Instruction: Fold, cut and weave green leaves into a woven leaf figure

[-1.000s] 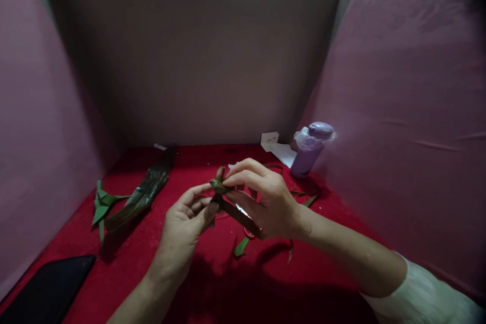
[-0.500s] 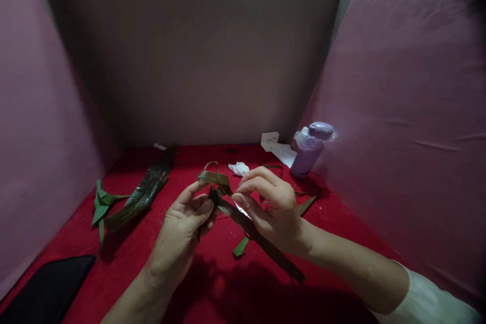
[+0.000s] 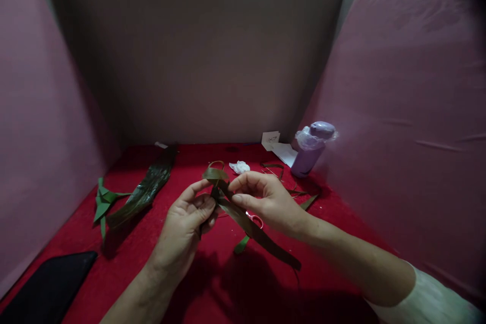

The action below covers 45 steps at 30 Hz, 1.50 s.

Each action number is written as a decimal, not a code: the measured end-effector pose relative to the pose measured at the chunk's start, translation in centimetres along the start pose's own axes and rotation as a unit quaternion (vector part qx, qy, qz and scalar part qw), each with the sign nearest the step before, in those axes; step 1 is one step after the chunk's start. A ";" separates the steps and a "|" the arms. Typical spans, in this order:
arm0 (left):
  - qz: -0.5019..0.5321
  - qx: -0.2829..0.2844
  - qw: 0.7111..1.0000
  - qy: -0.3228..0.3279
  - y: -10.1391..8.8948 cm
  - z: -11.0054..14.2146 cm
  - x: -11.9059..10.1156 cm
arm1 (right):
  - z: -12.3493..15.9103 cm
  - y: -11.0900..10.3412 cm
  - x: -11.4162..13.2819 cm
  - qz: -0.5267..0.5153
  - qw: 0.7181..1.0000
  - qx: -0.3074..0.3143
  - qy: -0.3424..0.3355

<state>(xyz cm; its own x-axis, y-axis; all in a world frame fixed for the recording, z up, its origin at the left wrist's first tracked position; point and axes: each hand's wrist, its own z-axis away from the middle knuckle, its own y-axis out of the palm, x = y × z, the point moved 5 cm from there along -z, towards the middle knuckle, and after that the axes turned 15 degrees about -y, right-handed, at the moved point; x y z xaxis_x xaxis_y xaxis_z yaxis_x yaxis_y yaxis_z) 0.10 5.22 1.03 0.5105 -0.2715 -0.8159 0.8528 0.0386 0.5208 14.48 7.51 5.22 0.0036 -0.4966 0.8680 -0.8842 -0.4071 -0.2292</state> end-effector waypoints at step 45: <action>0.004 0.085 0.994 -0.067 0.9 0.0 0.8 | -0.4 0.4 -1.6 0.030 0.987 -0.133 -0.089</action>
<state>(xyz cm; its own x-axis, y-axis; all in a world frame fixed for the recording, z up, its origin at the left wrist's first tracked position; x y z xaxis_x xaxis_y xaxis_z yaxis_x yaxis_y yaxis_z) 1.32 4.98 0.84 0.4888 -0.3972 -0.7768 0.8116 -0.1194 0.5718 13.96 8.49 3.91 0.0092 -0.6494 0.7604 -0.9767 -0.1689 -0.1324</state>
